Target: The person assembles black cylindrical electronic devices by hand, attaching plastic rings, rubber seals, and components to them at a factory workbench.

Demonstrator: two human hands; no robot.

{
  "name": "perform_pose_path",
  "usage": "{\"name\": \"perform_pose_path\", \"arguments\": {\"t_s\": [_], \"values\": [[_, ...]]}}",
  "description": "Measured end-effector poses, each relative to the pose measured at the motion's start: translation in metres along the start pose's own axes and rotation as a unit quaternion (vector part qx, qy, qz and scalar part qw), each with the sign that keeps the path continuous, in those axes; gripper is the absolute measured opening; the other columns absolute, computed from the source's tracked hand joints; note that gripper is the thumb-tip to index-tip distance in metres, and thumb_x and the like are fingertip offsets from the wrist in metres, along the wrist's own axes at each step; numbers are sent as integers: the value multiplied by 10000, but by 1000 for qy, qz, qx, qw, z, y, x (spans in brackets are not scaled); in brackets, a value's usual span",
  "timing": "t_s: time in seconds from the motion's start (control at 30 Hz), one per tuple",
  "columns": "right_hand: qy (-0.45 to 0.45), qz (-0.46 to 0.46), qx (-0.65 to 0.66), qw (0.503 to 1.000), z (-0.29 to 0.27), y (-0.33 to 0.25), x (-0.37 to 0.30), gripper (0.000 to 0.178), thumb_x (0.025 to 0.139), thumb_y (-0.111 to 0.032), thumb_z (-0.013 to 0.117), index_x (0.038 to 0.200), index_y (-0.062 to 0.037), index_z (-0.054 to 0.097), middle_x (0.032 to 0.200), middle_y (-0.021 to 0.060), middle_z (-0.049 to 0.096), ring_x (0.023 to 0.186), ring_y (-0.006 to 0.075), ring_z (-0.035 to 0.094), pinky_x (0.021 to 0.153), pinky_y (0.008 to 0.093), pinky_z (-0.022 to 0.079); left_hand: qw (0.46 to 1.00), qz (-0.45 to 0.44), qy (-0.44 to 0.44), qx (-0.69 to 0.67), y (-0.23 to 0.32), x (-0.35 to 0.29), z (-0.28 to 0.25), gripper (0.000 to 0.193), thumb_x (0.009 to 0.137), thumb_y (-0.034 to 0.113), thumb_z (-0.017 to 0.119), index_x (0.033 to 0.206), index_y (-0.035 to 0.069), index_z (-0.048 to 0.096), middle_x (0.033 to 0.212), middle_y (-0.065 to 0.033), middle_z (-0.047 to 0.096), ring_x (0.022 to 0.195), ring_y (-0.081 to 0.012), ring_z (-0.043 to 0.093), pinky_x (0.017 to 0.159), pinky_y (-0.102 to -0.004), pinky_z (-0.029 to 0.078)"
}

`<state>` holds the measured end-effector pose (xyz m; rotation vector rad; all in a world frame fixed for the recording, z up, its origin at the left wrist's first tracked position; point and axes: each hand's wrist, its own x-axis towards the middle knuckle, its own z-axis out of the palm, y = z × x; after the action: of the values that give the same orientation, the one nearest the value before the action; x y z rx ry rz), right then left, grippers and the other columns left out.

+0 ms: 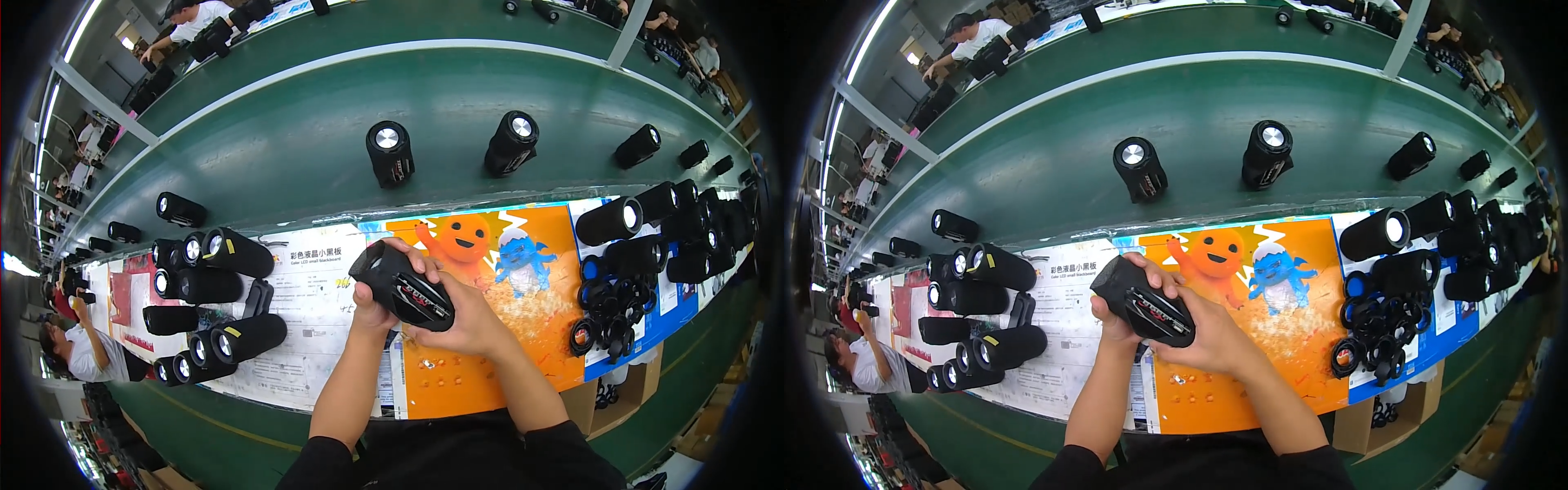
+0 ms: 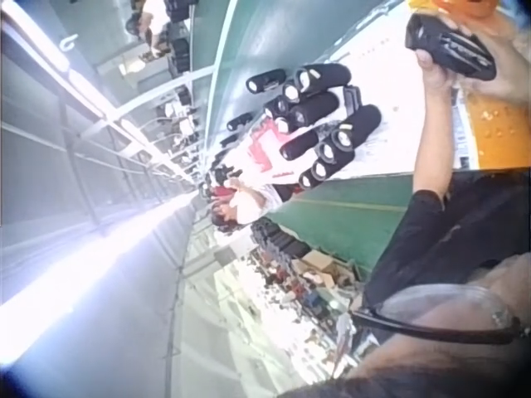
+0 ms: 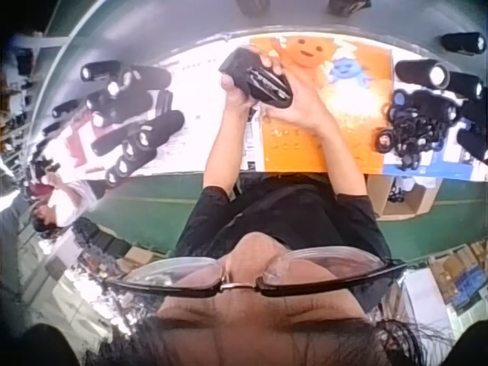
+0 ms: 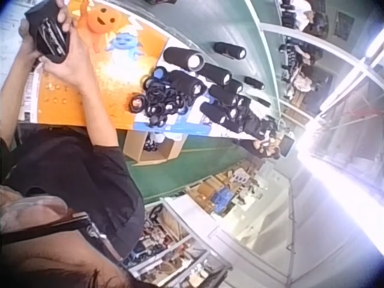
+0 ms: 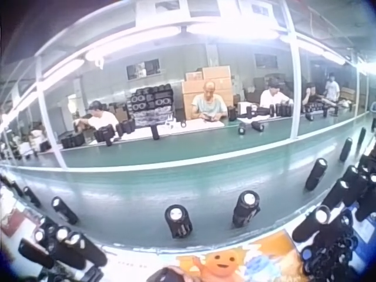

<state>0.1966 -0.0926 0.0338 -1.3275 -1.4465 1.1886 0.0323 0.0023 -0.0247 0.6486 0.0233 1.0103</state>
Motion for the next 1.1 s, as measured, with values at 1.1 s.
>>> {"name": "perform_pose_path", "arguments": {"t_s": [1.1], "values": [[59,-42,23,997,1,22,-22,970,808,-362,1001,1538,45,510,1366,190,684,1253,280,717,1096,397,561,996,-55,0,70,-13,-3,16,791,846,551,968,1351,73,590,1152,-151,715,1122,-341,741,1041,-492,623]]}}
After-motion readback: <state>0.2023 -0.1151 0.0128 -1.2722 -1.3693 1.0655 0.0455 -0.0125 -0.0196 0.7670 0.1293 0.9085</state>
